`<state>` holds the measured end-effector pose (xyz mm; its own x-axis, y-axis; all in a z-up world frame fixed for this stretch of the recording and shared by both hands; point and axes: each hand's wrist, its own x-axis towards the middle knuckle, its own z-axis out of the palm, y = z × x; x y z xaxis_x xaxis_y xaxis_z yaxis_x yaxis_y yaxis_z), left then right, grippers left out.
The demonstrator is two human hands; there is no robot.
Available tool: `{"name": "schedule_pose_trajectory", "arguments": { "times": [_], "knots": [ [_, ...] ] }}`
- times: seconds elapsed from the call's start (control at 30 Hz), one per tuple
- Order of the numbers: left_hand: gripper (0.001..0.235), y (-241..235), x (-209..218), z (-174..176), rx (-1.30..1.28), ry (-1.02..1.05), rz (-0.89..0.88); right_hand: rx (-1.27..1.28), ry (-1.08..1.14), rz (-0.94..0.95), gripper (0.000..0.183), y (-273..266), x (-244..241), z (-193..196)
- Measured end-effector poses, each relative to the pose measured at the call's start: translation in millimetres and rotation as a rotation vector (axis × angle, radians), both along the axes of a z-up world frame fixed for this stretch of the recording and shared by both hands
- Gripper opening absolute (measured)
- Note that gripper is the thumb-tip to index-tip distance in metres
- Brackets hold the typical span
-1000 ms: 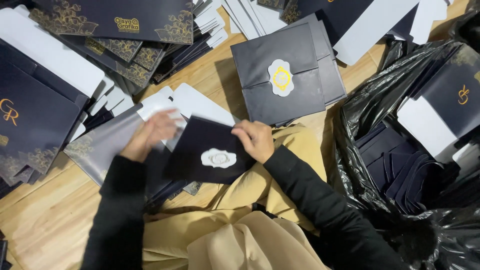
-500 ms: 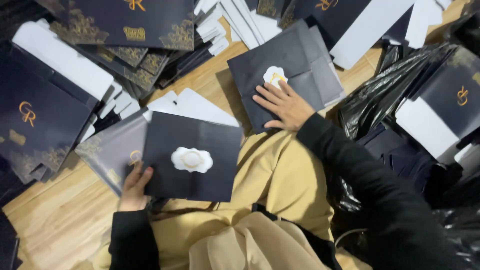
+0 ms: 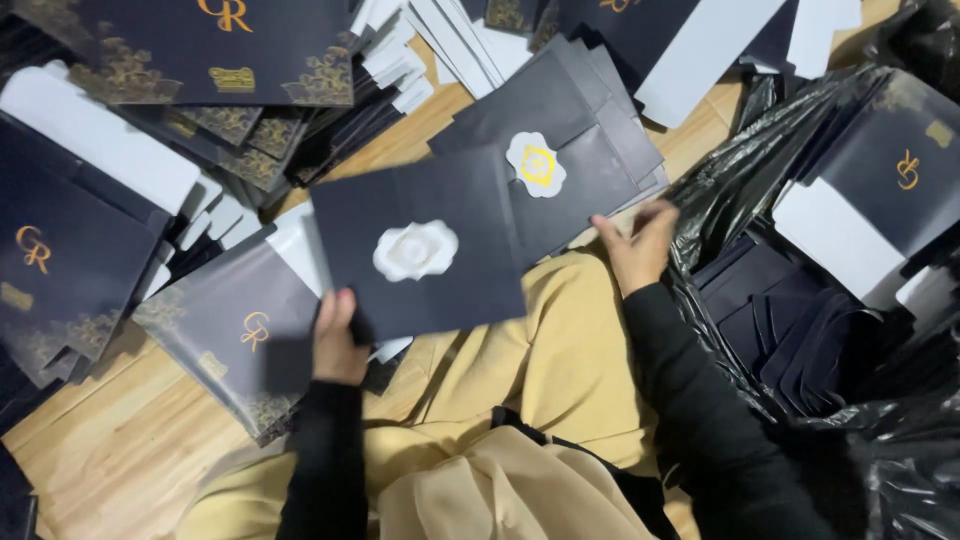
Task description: Manually folding decorative invitation folders, inserting paper cards into them, and stacking the finished products on the floor.
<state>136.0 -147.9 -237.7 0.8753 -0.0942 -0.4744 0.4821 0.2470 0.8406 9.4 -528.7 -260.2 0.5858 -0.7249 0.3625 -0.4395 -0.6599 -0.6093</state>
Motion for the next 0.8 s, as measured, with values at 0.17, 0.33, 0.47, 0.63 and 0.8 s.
{"name": "schedule_pose_trajectory", "arguments": {
  "times": [0.17,0.33,0.47,0.63,0.8],
  "knots": [
    [0.045,-86,20,0,-0.066,0.018,-0.040,1.302,0.018,0.105,0.028,-1,5,-47],
    [0.038,-152,28,28,-0.039,-0.126,-0.236,1.112,-0.059,0.088,0.016,-7,7,-34],
    [0.043,-156,47,-26,0.141,-0.249,-0.370,1.064,-0.229,-0.137,0.013,-17,9,-2],
    [0.042,-173,39,-9,0.415,-0.417,-0.443,1.096,-0.301,-0.210,0.018,-33,7,-21],
    [0.046,-190,30,-1,0.322,-0.364,-0.498,1.000,-0.369,-0.238,0.017,-39,13,-2]
  ]
}}
